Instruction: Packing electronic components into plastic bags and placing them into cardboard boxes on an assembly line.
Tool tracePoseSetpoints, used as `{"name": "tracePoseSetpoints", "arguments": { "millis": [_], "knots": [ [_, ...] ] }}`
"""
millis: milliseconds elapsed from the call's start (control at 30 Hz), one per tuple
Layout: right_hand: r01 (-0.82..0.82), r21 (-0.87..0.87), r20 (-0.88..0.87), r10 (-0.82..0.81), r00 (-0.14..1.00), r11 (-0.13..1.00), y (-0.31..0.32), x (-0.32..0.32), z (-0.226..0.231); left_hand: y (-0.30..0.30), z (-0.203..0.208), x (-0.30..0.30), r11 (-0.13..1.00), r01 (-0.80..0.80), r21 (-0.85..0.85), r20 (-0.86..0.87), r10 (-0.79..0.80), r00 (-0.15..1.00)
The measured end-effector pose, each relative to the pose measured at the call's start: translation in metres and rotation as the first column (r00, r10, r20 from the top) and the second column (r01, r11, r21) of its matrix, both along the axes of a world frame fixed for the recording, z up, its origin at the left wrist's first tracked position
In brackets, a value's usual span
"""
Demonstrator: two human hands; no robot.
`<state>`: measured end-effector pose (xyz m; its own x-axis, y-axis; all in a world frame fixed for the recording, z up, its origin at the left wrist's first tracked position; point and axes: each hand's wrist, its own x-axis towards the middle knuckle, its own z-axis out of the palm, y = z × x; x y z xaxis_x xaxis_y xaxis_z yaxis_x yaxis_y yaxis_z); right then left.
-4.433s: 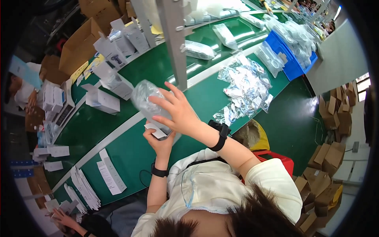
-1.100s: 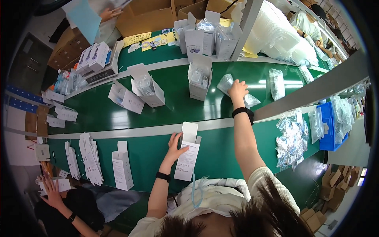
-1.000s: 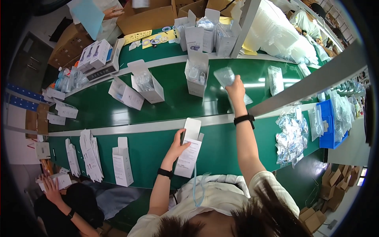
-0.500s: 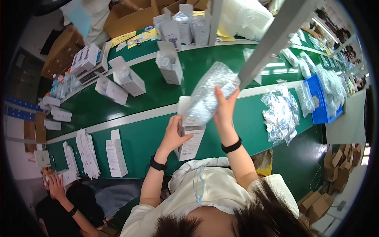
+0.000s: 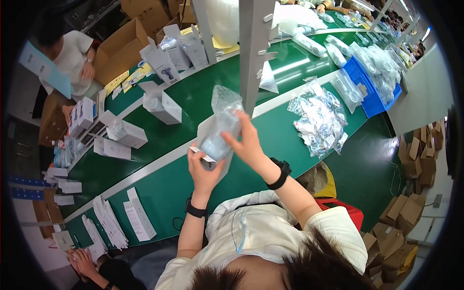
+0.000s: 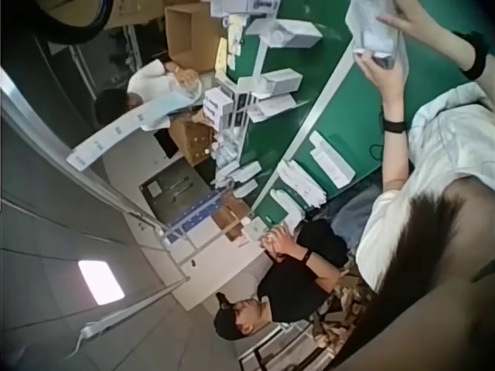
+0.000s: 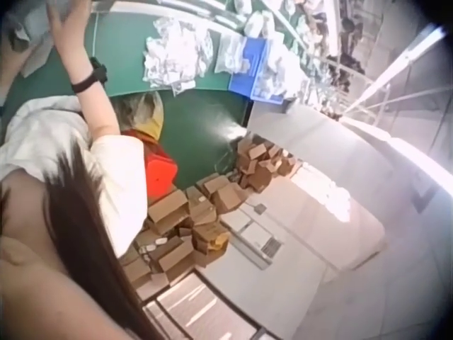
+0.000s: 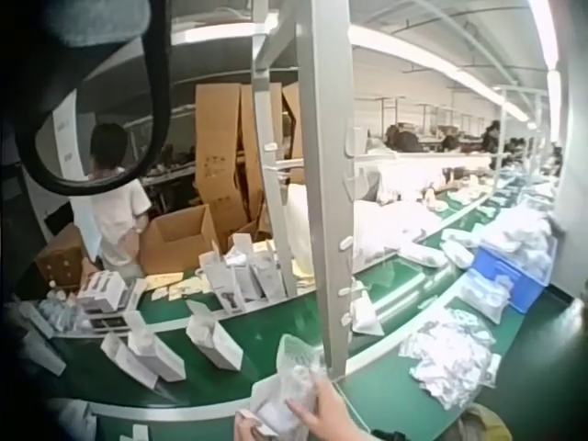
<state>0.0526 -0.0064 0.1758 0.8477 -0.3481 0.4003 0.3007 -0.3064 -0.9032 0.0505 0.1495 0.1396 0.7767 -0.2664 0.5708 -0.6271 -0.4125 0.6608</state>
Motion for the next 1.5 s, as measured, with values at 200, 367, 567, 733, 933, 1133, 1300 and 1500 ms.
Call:
{"name": "tracePoseSetpoints", "arguments": {
  "millis": [200,367,567,733,933,1133,1300,1500],
  "knots": [
    [-0.29,-0.612,-0.13,0.267,0.955,0.736,-0.033,-0.013,-0.012,-0.014,-0.003,0.018,0.993,0.118,0.022,-0.02,-0.118,0.993],
    [-0.19,-0.45,0.032,0.228,0.973,0.873,-0.062,-0.009,-0.033,-0.015,-0.035,0.016,0.979,0.125,-0.161,-0.095,-0.142,0.985],
    [0.462,-0.815,-0.097,-0.868,0.487,0.35,-0.259,-0.015,-0.113,0.016,-0.071,-0.005,0.978,-0.042,-0.205,-0.255,-0.012,0.967],
    [0.237,-0.84,-0.354,-0.823,0.443,0.489,-0.305,-0.045,-0.156,0.033,-0.067,-0.013,0.987,-0.072,-0.141,-0.393,0.011,0.919],
    [0.462,-0.69,0.086,-0.57,0.817,0.558,-0.286,-0.036,-0.147,0.058,-0.06,-0.021,0.987,-0.044,-0.154,-0.424,-0.026,0.905],
    [0.579,-0.394,0.153,-0.57,0.807,0.714,-0.182,-0.019,-0.054,0.056,-0.013,-0.019,0.981,-0.177,0.077,-0.212,0.189,0.959],
    [0.108,0.038,-0.105,-0.104,0.989,0.993,-0.056,-0.006,-0.009,0.052,-0.003,-0.011,0.949,-0.214,0.232,-0.334,0.285,0.899],
    [-0.169,-0.116,0.305,0.197,0.932,0.979,0.061,0.008,-0.004,0.052,-0.001,0.002,0.948,-0.307,0.088,-0.342,0.319,0.884]
  ]
}}
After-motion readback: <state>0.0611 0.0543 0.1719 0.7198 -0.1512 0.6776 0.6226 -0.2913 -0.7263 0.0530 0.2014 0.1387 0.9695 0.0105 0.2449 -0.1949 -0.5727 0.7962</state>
